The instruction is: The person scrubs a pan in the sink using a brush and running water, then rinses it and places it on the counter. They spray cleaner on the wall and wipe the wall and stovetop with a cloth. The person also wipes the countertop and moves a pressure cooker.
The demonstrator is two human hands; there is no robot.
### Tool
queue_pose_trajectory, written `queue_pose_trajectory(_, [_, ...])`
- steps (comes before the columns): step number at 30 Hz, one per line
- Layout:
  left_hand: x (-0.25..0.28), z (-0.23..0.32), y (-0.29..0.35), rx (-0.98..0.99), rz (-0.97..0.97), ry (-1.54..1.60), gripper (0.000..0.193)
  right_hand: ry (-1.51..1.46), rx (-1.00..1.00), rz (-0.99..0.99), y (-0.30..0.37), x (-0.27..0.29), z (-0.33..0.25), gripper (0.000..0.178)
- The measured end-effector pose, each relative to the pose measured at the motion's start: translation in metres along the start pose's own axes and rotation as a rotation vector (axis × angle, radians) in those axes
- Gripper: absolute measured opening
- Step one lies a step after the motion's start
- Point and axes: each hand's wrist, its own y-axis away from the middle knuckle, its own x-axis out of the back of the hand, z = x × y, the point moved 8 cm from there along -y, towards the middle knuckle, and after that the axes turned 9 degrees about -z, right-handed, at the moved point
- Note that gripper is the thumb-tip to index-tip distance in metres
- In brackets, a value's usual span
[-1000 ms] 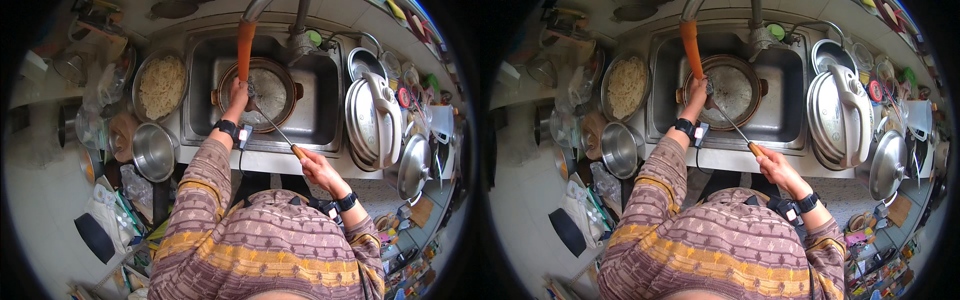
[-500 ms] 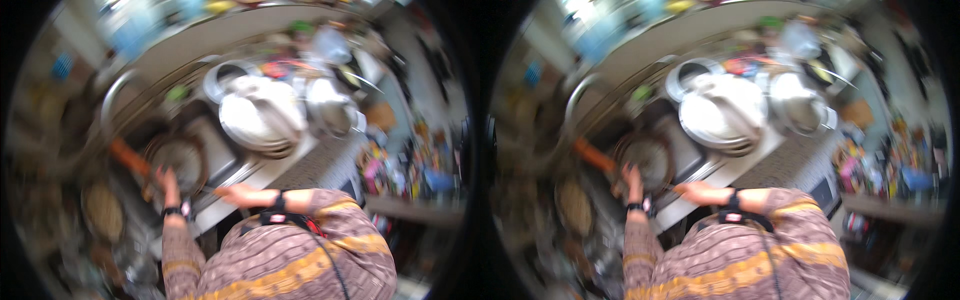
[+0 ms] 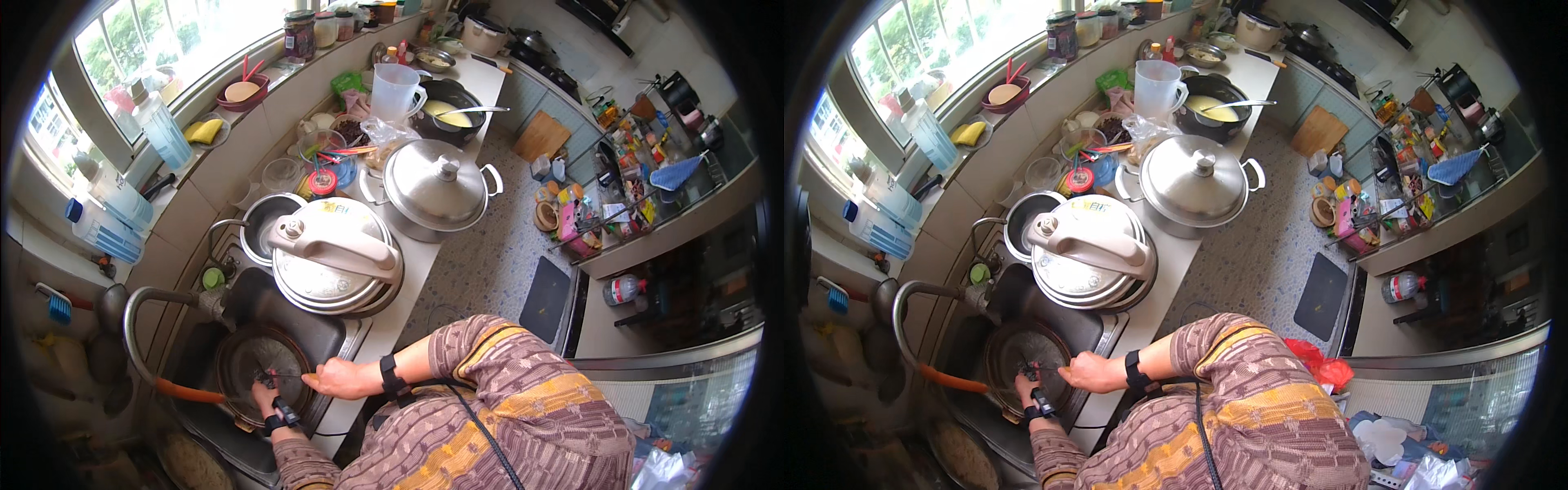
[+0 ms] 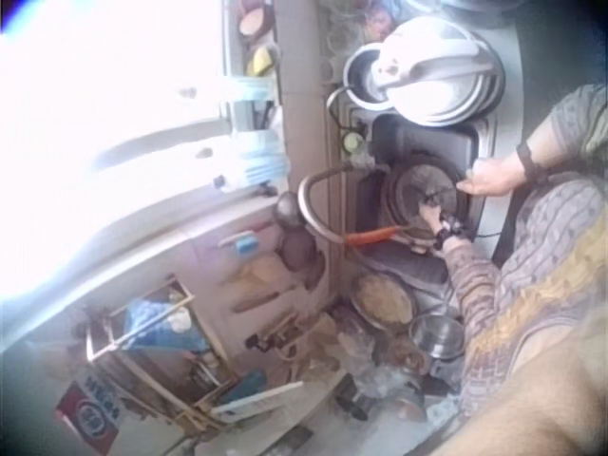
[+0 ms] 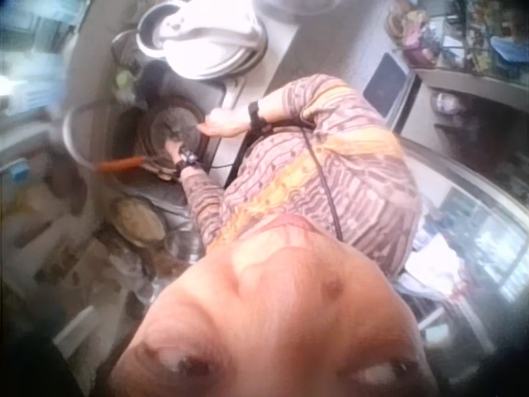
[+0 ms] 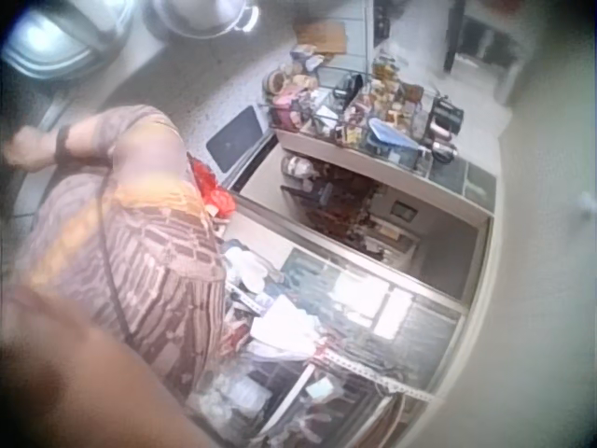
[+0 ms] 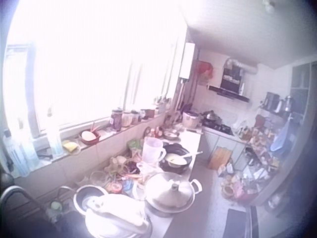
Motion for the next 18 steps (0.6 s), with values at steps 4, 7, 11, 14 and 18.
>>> queue_pose_trajectory(4, [0.023, 0.039, 0.046, -0.033, 0.493, 0.023, 0.060, -0.060, -0.015, -0.126, 0.009, -0.010, 0.002, 0.045])
queue_pose_trajectory(7, [0.003, 0.032, 0.052, 0.150, 0.381, 0.112, 0.058, -0.092, 0.016, -0.029, 0.003, 0.001, 0.002, 0.044])
queue_pose_trajectory(11, [0.011, 0.038, 0.050, 0.114, 0.471, -0.030, 0.059, -0.081, 0.038, 0.007, -0.003, 0.000, 0.000, 0.045])
queue_pose_trajectory(14, [0.022, 0.052, 0.051, -0.097, 0.461, -0.012, 0.060, -0.073, 0.032, -0.040, 0.005, -0.009, 0.001, 0.044])
queue_pose_trajectory(18, [-0.004, 0.071, 0.052, -0.220, 0.133, -1.095, 0.068, -0.169, -0.002, -0.024, 0.001, 0.002, 0.007, 0.034])
